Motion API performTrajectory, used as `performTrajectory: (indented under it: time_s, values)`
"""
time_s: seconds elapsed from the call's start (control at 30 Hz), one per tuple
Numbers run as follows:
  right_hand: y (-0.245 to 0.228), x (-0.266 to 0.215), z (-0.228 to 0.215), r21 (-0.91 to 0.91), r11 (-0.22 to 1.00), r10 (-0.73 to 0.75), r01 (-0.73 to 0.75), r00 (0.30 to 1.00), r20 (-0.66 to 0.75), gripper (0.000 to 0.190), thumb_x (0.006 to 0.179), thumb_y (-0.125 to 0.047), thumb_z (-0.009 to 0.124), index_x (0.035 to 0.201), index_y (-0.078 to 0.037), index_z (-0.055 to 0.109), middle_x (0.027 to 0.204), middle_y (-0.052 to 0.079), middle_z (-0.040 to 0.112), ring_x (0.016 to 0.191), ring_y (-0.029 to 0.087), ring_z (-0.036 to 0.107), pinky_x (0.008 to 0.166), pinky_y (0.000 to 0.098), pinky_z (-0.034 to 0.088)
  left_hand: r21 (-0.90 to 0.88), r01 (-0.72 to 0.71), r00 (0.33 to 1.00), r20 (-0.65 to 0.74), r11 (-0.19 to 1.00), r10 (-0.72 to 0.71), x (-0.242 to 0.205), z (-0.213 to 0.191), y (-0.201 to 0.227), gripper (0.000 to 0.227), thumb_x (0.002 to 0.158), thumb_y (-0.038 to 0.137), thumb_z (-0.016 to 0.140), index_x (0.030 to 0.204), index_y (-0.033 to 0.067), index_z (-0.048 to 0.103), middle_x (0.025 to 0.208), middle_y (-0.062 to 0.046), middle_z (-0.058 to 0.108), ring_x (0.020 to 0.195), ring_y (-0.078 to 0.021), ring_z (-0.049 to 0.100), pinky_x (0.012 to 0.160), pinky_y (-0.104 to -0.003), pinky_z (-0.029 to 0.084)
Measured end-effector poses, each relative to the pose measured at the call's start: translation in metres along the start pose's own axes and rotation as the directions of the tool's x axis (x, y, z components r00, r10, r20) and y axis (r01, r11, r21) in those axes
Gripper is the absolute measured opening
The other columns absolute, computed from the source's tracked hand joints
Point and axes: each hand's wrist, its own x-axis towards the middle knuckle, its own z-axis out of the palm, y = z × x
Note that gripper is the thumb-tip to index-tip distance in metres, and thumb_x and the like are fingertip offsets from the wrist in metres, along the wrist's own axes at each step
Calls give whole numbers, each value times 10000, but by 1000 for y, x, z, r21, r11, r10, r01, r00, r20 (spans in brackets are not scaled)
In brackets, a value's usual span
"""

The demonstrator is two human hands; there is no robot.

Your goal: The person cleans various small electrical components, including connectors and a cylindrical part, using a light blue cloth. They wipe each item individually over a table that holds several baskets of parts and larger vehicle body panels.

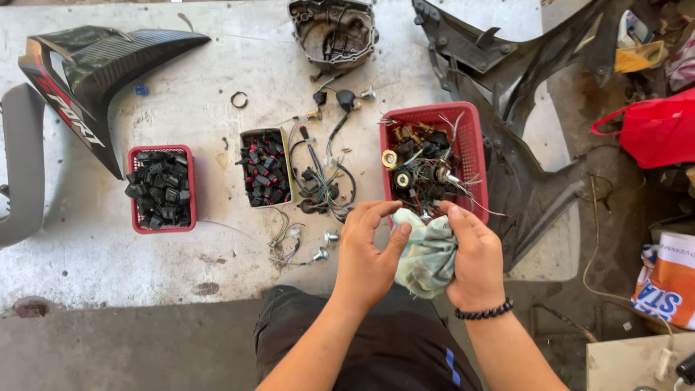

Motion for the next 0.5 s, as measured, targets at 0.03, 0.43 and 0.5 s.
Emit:
performTrajectory:
  time_s: [0.03,0.43,0.5]
  values:
    - [4,3,7,-1,1000,3,-3,1000,7,309,984,-194,688,1186,39,712,729,63,605,639,102,620,586,239,551,4,2,1000,-6,1000,-2,5,-4,-2,296,932,337,729,1193,199,723,1089,-11,690,1075,-260,674,942,-383,475]
    - [85,26,66,-149,986,87,-79,995,43,334,995,-195,679,1251,17,711,785,93,678,714,122,621,664,289,583,5,43,998,-35,999,-43,26,-45,-73,256,946,218,700,1162,85,728,1021,-118,694,981,-344,703,896,-440,544]
    - [108,46,77,-274,961,43,-25,997,60,308,1002,-209,680,1218,6,723,853,125,700,791,148,639,722,325,593,15,109,994,-29,994,-109,38,-49,-92,270,937,218,686,1162,73,729,1037,-137,692,997,-360,698,910,-466,536]
